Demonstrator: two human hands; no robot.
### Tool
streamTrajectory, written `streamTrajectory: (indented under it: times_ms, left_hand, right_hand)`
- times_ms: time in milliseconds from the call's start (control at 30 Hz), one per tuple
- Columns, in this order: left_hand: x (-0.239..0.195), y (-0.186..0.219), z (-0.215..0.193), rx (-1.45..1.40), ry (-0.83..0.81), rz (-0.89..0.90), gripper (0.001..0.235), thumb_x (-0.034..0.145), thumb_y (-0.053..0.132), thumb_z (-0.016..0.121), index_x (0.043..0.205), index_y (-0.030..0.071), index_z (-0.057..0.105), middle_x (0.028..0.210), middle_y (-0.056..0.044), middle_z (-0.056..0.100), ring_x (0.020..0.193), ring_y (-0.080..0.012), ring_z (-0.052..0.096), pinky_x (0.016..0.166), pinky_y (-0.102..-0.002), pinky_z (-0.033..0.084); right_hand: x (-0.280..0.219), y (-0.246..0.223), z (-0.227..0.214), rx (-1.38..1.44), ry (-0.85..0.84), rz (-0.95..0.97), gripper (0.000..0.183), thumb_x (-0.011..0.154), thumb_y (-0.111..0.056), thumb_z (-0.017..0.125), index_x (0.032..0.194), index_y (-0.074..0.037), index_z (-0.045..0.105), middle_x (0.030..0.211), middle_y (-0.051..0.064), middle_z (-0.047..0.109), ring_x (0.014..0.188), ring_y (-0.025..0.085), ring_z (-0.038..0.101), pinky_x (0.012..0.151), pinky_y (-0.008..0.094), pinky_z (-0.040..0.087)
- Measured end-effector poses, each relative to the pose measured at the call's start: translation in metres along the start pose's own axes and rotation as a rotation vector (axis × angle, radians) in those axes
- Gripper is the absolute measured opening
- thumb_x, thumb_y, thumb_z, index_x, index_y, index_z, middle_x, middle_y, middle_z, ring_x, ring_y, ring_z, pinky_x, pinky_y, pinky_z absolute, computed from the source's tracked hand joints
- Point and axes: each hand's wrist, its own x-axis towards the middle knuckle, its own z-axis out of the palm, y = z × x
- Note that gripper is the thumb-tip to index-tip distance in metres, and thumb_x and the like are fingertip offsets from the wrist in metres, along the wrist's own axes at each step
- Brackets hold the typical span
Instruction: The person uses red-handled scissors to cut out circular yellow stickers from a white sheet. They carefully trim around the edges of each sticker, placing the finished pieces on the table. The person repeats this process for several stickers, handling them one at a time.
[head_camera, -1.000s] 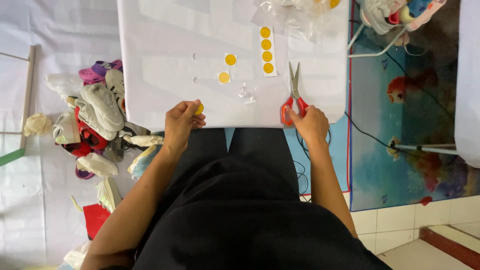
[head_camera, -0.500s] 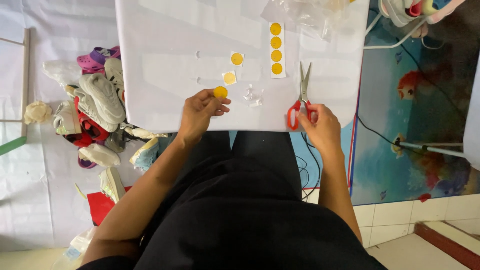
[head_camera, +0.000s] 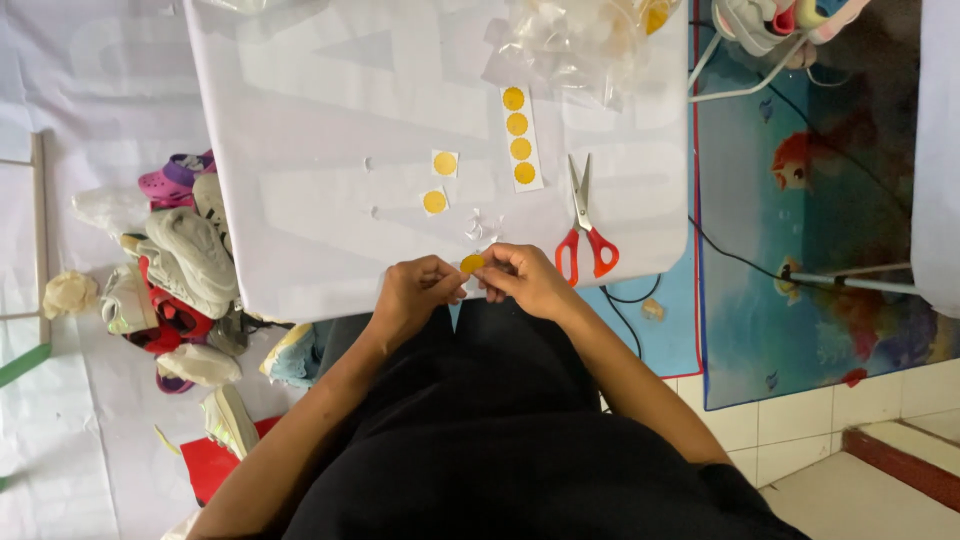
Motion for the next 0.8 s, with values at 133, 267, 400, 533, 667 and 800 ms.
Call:
streamTrajectory:
  times_ms: [133, 267, 400, 533, 667, 800]
  left_hand:
    - [0.007, -0.012, -0.004, 0.013, 0.006, 0.026, 0.008, 0.091, 0.012, 0.075, 0.088, 0.004, 0.076, 0.073, -0.013, 0.078, 0.066, -0.0171, 0.075, 0.065, -0.026, 0.063]
    - [0.013, -0.017, -0.002, 0.01, 0.048, 0.107, 0.024, 0.097, 0.02, 0.071, 0.078, 0.005, 0.072, 0.066, -0.011, 0.075, 0.062, -0.0187, 0.073, 0.061, -0.027, 0.06]
    - [0.005, 0.003, -0.006, -0.024, 0.006, 0.041, 0.031, 0.098, 0.024, 0.064, 0.075, 0.003, 0.064, 0.067, -0.007, 0.072, 0.063, -0.0143, 0.07, 0.065, -0.027, 0.061]
    - [-0.003, 0.004, -0.013, -0.015, 0.027, 0.027, 0.032, 0.098, 0.025, 0.062, 0.075, 0.003, 0.064, 0.068, -0.006, 0.072, 0.064, -0.0129, 0.069, 0.065, -0.027, 0.06]
    - [-0.01, -0.009, -0.016, -0.029, 0.042, 0.015, 0.032, 0.098, 0.022, 0.063, 0.073, 0.002, 0.063, 0.066, -0.006, 0.07, 0.063, -0.0132, 0.067, 0.067, -0.026, 0.056]
    - [-0.011, -0.016, -0.012, 0.025, 0.042, -0.019, 0.033, 0.097, 0.026, 0.061, 0.075, 0.002, 0.067, 0.065, -0.006, 0.071, 0.063, -0.0125, 0.068, 0.067, -0.025, 0.058]
  right_hand:
    - [0.029, 0.009, -0.029, -0.042, -0.019, 0.048, 0.011, 0.095, -0.005, 0.062, 0.093, 0.001, 0.07, 0.075, 0.014, 0.073, 0.06, 0.018, 0.07, 0.055, 0.029, 0.06]
    - [0.104, 0.012, -0.104, 0.219, 0.324, 0.045, 0.01, 0.093, -0.011, 0.064, 0.085, -0.007, 0.069, 0.067, 0.011, 0.069, 0.056, 0.016, 0.068, 0.055, 0.027, 0.056]
    - [0.139, -0.04, -0.147, 0.54, 0.575, 0.079, 0.04, 0.101, -0.006, 0.046, 0.14, 0.005, 0.046, 0.113, 0.022, 0.075, 0.09, 0.025, 0.078, 0.078, 0.026, 0.066]
    - [0.139, -0.042, -0.142, 0.553, 0.591, 0.1, 0.048, 0.102, -0.005, 0.043, 0.149, 0.004, 0.039, 0.114, 0.021, 0.075, 0.089, 0.024, 0.077, 0.076, 0.026, 0.065]
    - [0.127, -0.04, -0.138, 0.678, 0.669, 0.056, 0.037, 0.1, -0.01, 0.055, 0.134, 0.002, 0.052, 0.109, 0.02, 0.077, 0.088, 0.024, 0.077, 0.072, 0.026, 0.063]
    - [0.133, -0.042, -0.145, 0.744, 0.741, 0.048, 0.017, 0.1, -0.005, 0.057, 0.11, 0.006, 0.063, 0.103, 0.023, 0.077, 0.09, 0.028, 0.079, 0.076, 0.028, 0.066]
